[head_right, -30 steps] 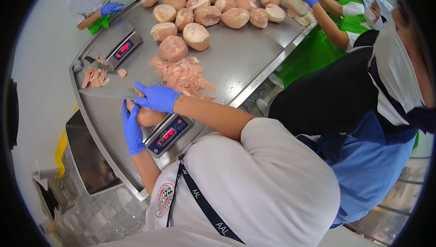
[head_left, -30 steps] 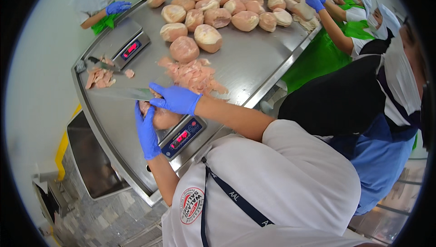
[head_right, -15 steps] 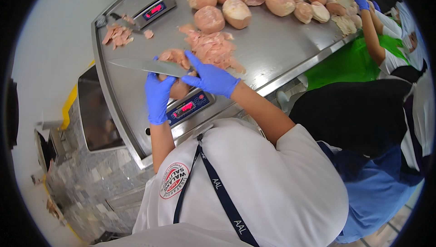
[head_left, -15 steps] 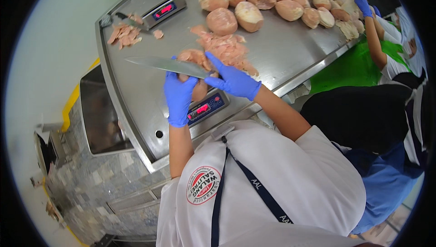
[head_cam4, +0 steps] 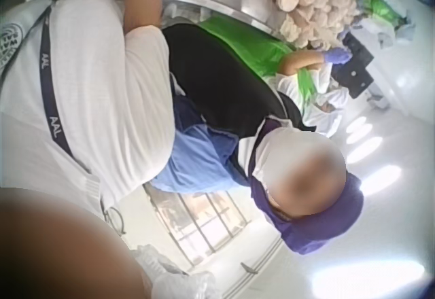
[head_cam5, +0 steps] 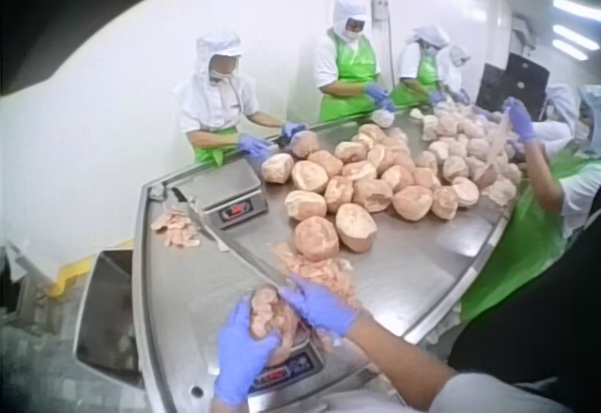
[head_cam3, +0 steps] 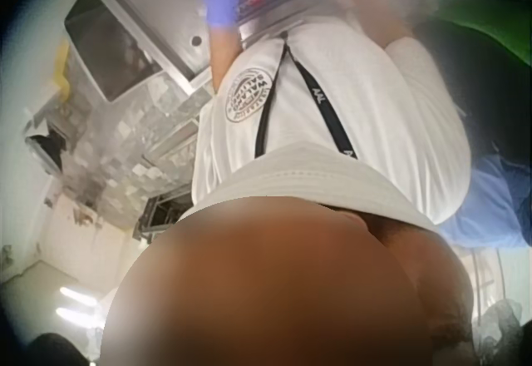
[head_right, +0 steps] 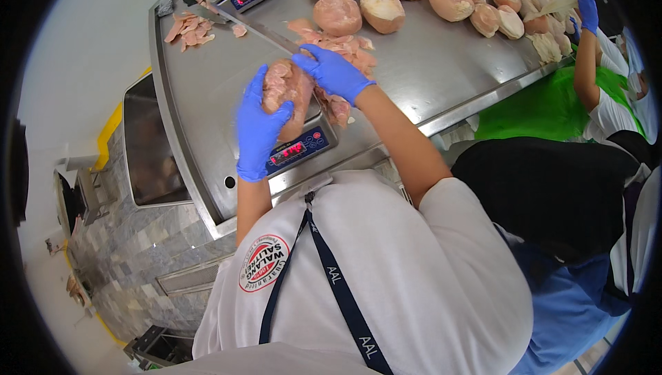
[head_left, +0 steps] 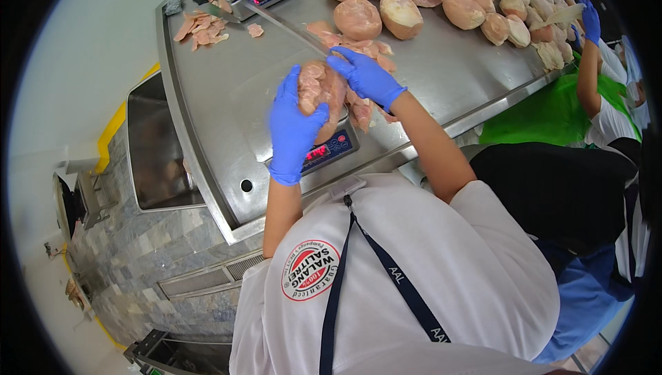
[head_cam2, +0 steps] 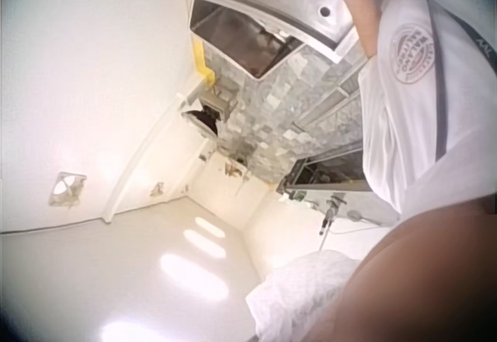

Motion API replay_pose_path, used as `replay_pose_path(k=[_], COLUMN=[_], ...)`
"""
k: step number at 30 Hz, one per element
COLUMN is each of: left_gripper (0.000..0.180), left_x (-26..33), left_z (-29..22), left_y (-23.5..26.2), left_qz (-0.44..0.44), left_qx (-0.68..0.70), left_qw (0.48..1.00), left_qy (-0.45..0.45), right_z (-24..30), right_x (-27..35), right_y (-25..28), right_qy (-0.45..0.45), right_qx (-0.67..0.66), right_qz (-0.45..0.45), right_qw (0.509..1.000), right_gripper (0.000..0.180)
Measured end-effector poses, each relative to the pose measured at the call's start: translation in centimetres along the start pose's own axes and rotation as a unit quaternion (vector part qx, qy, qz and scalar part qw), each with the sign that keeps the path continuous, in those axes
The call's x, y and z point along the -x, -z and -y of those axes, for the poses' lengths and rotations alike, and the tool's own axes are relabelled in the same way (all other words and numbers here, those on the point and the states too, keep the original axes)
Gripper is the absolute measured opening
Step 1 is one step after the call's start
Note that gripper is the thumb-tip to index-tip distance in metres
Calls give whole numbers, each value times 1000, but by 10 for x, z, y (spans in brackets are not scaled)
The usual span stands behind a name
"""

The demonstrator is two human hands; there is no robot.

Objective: The person trims fat and connective tissue from raw meat pieces using a knife on a digital scale. They repeatedly weigh each piece, trim it, and place the trimmed portions aside while coworkers handle other items nearby.

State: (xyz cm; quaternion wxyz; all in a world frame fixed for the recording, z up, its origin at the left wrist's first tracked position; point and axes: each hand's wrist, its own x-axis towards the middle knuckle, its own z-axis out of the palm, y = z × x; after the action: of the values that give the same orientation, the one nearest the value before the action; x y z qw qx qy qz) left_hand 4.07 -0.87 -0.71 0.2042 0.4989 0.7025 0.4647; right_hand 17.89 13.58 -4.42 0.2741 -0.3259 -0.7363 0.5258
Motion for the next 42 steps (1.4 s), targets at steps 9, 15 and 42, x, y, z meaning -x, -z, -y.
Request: replay_pose_path(k=[9, 15, 42], left_gripper=[70, 83, 101], left_x=[-14, -6, -10], left_z=[51, 44, 68], left_y=[40, 46, 49], left_qz=[110, 21, 61], left_qx=[239, 108, 59], left_qw=[961, 990, 996], left_qy=[88, 92, 0], right_z=[7, 20, 33], right_x=[24, 35, 15], right_y=[9, 35, 32], right_qy=[-200, -208, 7], right_qx=[-185, -128, 154], right_qz=[56, 101, 246], right_qw=[960, 964, 957], right_gripper=[69, 74, 72])
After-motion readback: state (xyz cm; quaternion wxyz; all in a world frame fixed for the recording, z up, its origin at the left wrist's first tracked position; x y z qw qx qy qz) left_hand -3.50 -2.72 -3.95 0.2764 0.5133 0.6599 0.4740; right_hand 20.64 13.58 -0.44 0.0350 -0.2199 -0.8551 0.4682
